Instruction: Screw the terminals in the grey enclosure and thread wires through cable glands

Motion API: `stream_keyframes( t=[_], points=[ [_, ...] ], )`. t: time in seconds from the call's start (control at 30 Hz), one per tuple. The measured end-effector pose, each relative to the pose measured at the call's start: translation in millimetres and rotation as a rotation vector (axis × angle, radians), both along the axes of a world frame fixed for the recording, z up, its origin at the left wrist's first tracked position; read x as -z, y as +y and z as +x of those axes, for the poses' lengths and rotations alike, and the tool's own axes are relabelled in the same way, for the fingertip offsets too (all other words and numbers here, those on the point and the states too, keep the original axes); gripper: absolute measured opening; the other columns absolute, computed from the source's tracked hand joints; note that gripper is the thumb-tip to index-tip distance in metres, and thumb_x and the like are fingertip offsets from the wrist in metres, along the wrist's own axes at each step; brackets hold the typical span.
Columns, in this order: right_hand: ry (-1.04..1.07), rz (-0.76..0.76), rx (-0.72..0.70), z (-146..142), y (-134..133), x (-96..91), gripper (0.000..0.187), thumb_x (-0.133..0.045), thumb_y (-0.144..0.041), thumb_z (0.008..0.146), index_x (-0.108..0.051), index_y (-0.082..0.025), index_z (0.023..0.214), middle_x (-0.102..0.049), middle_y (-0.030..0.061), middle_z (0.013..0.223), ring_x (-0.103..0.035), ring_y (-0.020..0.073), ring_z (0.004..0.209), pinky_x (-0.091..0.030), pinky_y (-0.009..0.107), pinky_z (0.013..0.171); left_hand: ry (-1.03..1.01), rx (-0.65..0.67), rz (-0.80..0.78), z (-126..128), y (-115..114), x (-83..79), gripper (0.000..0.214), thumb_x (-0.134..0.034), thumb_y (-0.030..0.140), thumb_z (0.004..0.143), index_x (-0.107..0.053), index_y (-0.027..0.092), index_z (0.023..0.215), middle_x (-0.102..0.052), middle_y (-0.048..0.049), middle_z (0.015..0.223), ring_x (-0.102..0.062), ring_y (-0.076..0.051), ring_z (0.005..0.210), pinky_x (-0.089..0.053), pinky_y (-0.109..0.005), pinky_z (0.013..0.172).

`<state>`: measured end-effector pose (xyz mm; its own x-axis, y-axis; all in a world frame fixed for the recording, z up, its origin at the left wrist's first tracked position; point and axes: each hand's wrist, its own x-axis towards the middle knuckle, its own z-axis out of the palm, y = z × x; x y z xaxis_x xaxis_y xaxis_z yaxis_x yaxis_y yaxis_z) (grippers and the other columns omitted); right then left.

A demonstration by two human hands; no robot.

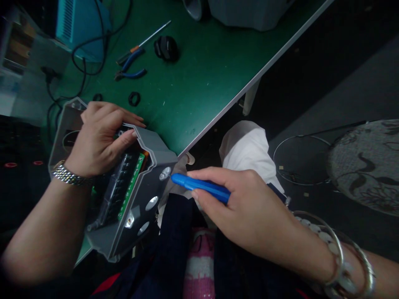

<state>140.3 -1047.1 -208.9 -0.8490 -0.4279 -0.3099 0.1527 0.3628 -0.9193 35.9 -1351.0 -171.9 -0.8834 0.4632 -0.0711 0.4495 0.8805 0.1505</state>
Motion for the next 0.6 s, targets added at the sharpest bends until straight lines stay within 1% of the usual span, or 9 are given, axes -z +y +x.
stream_keyframes(
  t=[0.07,0.13,0.2,0.27,0.33,0.4,0.47,0.53,0.6],
  points=[
    [0.125,0.049,-0.049,6,-2,-1.1,0.033,-0.063,-0.031,0.094,-0.073,-0.036,0.125,-0.076,-0.0032,0.115,-0.076,0.0174,0.091,-0.063,0.028,0.082,0.002,0.002,0.0,0,0,0.2,0.065,-0.032,0.075,0.096,-0.07,0.023,0.106,-0.069,-0.0057,0.11,-0.049,-0.029,0.114,-0.031,-0.052,0.106],
    [0.141,0.028,-0.068,8,-3,-5.0,0.034,-0.062,-0.03,0.094,-0.072,-0.035,0.127,-0.076,-0.0034,0.117,-0.076,0.0169,0.094,-0.062,0.028,0.087,0.003,0.0,-0.003,0,0,-0.1,0.066,-0.031,0.076,0.096,-0.07,0.023,0.106,-0.069,-0.006,0.11,-0.049,-0.029,0.115,-0.031,-0.052,0.106],
    [0.032,-0.038,-0.042,3,-3,-9.0,0.032,-0.063,-0.03,0.094,-0.074,-0.033,0.124,-0.077,-0.0029,0.113,-0.076,0.0161,0.094,-0.062,0.023,0.081,0.004,-0.004,-0.012,0,-1,-0.8,0.067,-0.03,0.076,0.096,-0.07,0.023,0.107,-0.069,-0.0063,0.11,-0.049,-0.03,0.115,-0.031,-0.052,0.106],
    [-0.092,-0.09,-0.018,-3,-2,-9.6,0.028,-0.064,-0.034,0.094,-0.076,-0.031,0.12,-0.078,-0.0018,0.105,-0.076,0.0152,0.086,-0.062,0.02,0.071,-0.002,-0.007,-0.023,0,0,-1.4,0.069,-0.029,0.077,0.095,-0.069,0.023,0.108,-0.068,-0.0065,0.11,-0.048,-0.03,0.115,-0.03,-0.052,0.106],
    [-0.102,-0.076,0.007,-4,0,-6.2,0.028,-0.065,-0.037,0.094,-0.077,-0.029,0.119,-0.079,-0.0005,0.102,-0.076,0.0155,0.082,-0.061,0.021,0.067,-0.009,-0.009,-0.034,1,0,-1.8,0.07,-0.028,0.078,0.095,-0.069,0.023,0.108,-0.068,-0.0065,0.111,-0.047,-0.03,0.116,-0.03,-0.051,0.107],
    [0.006,-0.004,0.002,0,0,-1.8,0.03,-0.065,-0.035,0.094,-0.076,-0.03,0.122,-0.078,0.0004,0.108,-0.076,0.0174,0.087,-0.062,0.025,0.076,-0.01,-0.013,-0.041,1,1,-2.0,0.07,-0.027,0.078,0.095,-0.069,0.024,0.109,-0.067,-0.0063,0.111,-0.047,-0.029,0.117,-0.03,-0.051,0.107],
    [0.085,0.039,-0.032,6,-1,-0.3,0.033,-0.064,-0.031,0.093,-0.074,-0.031,0.125,-0.076,0.0007,0.115,-0.076,0.019,0.094,-0.062,0.028,0.084,-0.01,-0.015,-0.043,2,1,-2.0,0.069,-0.026,0.078,0.095,-0.069,0.025,0.109,-0.067,-0.0059,0.112,-0.046,-0.029,0.117,-0.03,-0.05,0.107],
    [0.028,0.004,-0.048,7,-2,-2.8,0.034,-0.063,-0.029,0.093,-0.074,-0.03,0.126,-0.076,0.0011,0.116,-0.075,0.0186,0.095,-0.062,0.027,0.083,-0.011,-0.016,-0.039,2,2,-1.8,0.066,-0.027,0.076,0.096,-0.069,0.026,0.108,-0.068,-0.0053,0.112,-0.046,-0.028,0.116,-0.03,-0.049,0.107],
    [-0.133,-0.094,-0.044,1,-1,-6.8,0.032,-0.063,-0.032,0.095,-0.074,-0.027,0.124,-0.077,0.0019,0.11,-0.076,0.0169,0.09,-0.061,0.022,0.073,-0.013,-0.014,-0.02,1,2,-1.4,0.062,-0.031,0.075,0.096,-0.069,0.027,0.107,-0.068,-0.0047,0.112,-0.046,-0.028,0.115,-0.029,-0.05,0.107]
  ],
)
